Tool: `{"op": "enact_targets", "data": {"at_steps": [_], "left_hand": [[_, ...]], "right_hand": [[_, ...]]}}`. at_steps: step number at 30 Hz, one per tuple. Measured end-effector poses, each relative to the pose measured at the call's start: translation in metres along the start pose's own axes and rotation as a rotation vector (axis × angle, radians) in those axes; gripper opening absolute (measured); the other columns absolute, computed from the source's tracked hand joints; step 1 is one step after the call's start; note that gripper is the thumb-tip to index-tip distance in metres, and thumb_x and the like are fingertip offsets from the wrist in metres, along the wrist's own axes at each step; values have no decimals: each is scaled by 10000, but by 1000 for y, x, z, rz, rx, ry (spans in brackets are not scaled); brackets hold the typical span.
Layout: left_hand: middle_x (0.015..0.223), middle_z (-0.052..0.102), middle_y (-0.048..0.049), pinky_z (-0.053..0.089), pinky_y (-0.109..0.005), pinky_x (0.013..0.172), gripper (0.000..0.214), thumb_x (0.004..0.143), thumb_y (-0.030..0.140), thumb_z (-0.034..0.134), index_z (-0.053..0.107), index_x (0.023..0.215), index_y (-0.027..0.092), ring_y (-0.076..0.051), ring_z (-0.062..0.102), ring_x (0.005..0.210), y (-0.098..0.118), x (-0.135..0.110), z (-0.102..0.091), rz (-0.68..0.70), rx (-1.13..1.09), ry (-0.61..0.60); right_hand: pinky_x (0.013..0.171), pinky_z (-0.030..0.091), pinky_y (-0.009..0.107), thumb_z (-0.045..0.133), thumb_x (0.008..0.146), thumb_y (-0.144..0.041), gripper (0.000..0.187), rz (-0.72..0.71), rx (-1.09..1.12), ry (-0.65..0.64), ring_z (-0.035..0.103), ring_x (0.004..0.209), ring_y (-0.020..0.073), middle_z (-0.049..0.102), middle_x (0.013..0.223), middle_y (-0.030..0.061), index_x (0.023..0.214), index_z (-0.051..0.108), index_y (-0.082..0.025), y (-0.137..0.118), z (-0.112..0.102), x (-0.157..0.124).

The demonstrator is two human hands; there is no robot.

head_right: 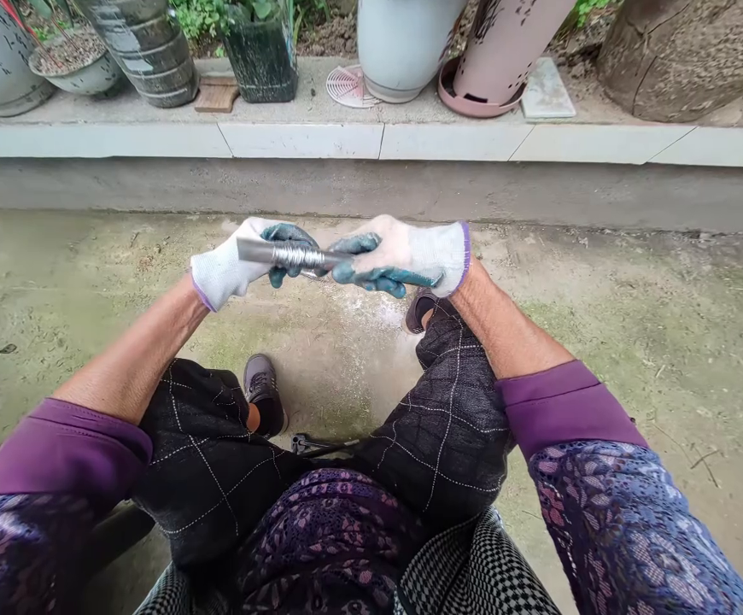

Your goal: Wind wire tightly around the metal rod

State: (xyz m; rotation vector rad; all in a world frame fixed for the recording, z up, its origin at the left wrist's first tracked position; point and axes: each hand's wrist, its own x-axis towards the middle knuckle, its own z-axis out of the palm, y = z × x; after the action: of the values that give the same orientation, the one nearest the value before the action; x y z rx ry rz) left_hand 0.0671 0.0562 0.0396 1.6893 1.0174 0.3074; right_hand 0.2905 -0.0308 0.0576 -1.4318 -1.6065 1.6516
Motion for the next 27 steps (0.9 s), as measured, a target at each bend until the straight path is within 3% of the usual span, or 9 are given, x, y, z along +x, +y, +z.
{"op": "enact_targets", "data": {"at_steps": [5,9,14,18,21,24,27], "left_hand": [[628,642,22,349,-192,485,154,800,110,647,785,867,131,-64,471,528,4,-11,-9,-29,165,25],[618,618,27,308,-202,457,182,820,112,628,791,900,131,-59,444,498,8,-17,-9,-47,253,1],[670,686,-38,317,-244,454,174,847,114,621,791,883,129,-69,457,444,10,-16,-2,-68,173,24],[698,720,-63,349,-245,456,241,869,117,605,794,1016,91,-73,458,442,7,-13,5,-57,47,-6],[658,698,-46,360,-238,430,248,869,111,623,784,1053,70,-69,456,421,5,-9,8,-55,-43,-4],[671,699,-44,379,-226,413,222,872,140,653,781,1043,79,-66,479,414,3,-5,7,-37,-126,5],[652,686,-37,386,-208,415,181,858,187,712,783,1000,100,-58,490,418,0,-2,6,-13,-147,-4]], "right_hand": [[474,338,248,741,801,-408,269,40,-371,-109,453,541,105,576,658,-34,979,786,-212,13,-3,11],[551,363,274,687,839,-326,199,70,-721,22,503,606,129,626,691,-11,952,786,-195,13,1,24],[594,372,324,651,876,-343,283,88,-866,240,584,665,188,713,780,56,1063,797,-190,11,0,28],[623,397,330,672,883,-401,351,45,-837,406,598,701,197,735,845,59,1152,789,-210,15,-6,26],[609,391,312,681,882,-349,302,-18,-744,471,535,654,155,673,762,27,1112,785,-184,14,-8,23],[502,354,279,699,889,-364,235,-9,-425,527,443,560,118,555,646,-9,1015,763,-175,6,-6,18],[408,311,243,758,868,-406,271,-11,-65,462,383,500,93,501,616,-28,1027,745,-186,-2,-4,9]]}}
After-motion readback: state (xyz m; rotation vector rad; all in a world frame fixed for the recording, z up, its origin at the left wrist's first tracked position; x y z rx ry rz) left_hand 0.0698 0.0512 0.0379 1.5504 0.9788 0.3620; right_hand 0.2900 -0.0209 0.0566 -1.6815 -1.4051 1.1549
